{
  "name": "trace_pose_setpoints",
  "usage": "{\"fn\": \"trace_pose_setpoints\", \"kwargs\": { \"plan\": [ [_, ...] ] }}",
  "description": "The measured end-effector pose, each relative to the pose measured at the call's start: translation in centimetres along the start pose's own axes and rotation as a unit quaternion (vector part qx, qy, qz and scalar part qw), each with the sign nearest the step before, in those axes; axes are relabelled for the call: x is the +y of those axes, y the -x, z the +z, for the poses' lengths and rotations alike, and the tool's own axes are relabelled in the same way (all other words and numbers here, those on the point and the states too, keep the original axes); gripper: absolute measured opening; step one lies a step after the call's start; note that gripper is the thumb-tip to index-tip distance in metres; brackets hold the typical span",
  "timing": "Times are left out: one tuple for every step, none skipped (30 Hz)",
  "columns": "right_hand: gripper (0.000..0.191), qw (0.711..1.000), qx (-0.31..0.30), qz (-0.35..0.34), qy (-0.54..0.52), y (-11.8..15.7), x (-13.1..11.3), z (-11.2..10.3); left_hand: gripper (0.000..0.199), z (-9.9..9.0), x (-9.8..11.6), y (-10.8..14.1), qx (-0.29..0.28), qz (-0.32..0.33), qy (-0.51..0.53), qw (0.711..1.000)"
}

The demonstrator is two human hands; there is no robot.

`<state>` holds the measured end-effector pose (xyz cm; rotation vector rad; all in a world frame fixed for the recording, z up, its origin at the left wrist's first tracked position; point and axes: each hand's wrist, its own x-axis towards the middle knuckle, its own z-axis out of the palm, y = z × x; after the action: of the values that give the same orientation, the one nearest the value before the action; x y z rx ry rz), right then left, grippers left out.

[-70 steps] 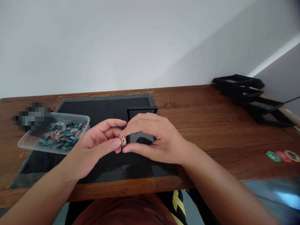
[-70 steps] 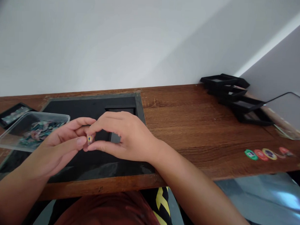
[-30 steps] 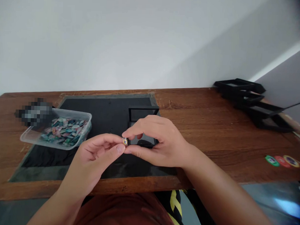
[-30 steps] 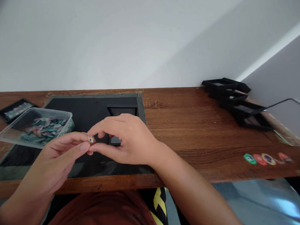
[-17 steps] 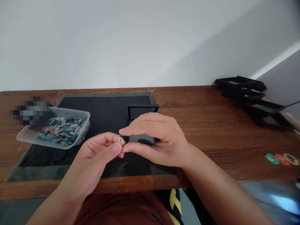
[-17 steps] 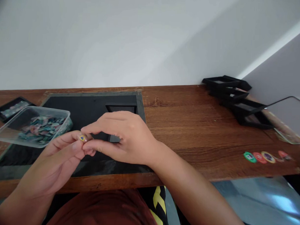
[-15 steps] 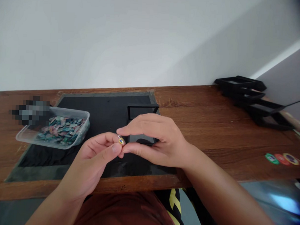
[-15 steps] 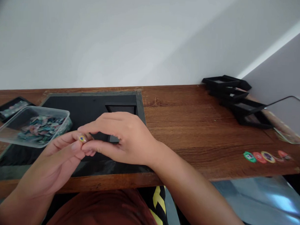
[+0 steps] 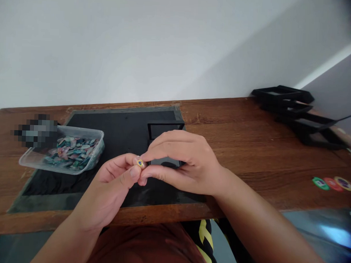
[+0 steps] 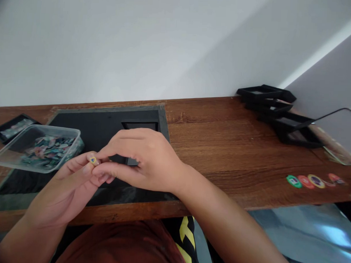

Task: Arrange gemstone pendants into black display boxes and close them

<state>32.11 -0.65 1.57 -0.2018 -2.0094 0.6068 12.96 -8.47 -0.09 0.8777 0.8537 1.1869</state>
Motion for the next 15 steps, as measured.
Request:
{"fn": "trace_pose_setpoints", "kwargs": {
  "plan": [
    [0.012, 1.0, -0.001, 0.001, -0.002, 0.0, 0.0, 0.0, 0.013, -0.1, -0.1, 0.0, -0.001, 0.0, 0.001, 1.0],
    [0.011, 1.0, -0.003, 0.003, -0.005, 0.0, 0.1, 0.0, 0.013, -0.1, -0.1, 0.0, 0.0, 0.001, 0.001, 1.0],
    [0.01, 1.0, -0.005, 0.005, -0.007, 0.1, 0.1, 0.0, 0.014, -0.2, -0.2, -0.1, 0.001, 0.003, 0.0, 1.0],
    [0.009, 1.0, -0.005, 0.009, -0.009, 0.1, 0.1, 0.0, 0.014, -0.2, -0.3, -0.2, 0.002, 0.007, 0.0, 1.0],
    [0.009, 1.0, -0.006, 0.013, -0.01, 0.1, 0.2, 0.0, 0.014, -0.2, -0.4, -0.3, 0.004, 0.012, 0.0, 1.0],
    [0.009, 1.0, -0.006, 0.018, -0.011, 0.1, 0.2, 0.0, 0.014, -0.3, -0.5, -0.4, 0.006, 0.019, -0.001, 1.0],
    [0.008, 1.0, -0.006, 0.025, -0.013, 0.1, 0.2, 0.0, 0.014, -0.3, -0.6, -0.5, 0.009, 0.026, -0.002, 1.0],
    [0.008, 0.999, -0.008, 0.031, -0.017, 0.1, 0.3, 0.0, 0.013, -0.4, -0.7, -0.6, 0.011, 0.035, -0.005, 0.999],
    [0.008, 0.999, -0.011, 0.036, -0.022, 0.1, 0.3, 0.0, 0.012, -0.4, -0.8, -0.7, 0.011, 0.041, -0.009, 0.999],
    [0.009, 0.999, -0.014, 0.039, -0.025, 0.2, 0.3, 0.1, 0.011, -0.5, -0.9, -0.8, 0.01, 0.047, -0.013, 0.999],
    [0.01, 0.999, -0.017, 0.041, -0.026, 0.2, 0.3, 0.1, 0.01, -0.6, -1.0, -0.8, 0.006, 0.055, -0.018, 0.998],
    [0.01, 0.999, -0.018, 0.042, -0.022, 0.2, 0.4, 0.1, 0.01, -0.7, -1.0, -0.9, 0.001, 0.064, -0.021, 0.998],
    [0.011, 0.999, -0.018, 0.042, -0.012, 0.3, 0.4, 0.1, 0.012, -0.7, -1.1, -0.9, -0.003, 0.076, -0.025, 0.997],
    [0.011, 0.999, -0.019, 0.042, 0.001, 0.3, 0.4, 0.1, 0.016, -0.8, -1.2, -0.9, -0.007, 0.089, -0.03, 0.996],
    [0.011, 0.999, -0.021, 0.042, 0.015, 0.4, 0.5, 0.1, 0.019, -0.9, -1.2, -0.9, -0.006, 0.102, -0.036, 0.994]
  ]
}}
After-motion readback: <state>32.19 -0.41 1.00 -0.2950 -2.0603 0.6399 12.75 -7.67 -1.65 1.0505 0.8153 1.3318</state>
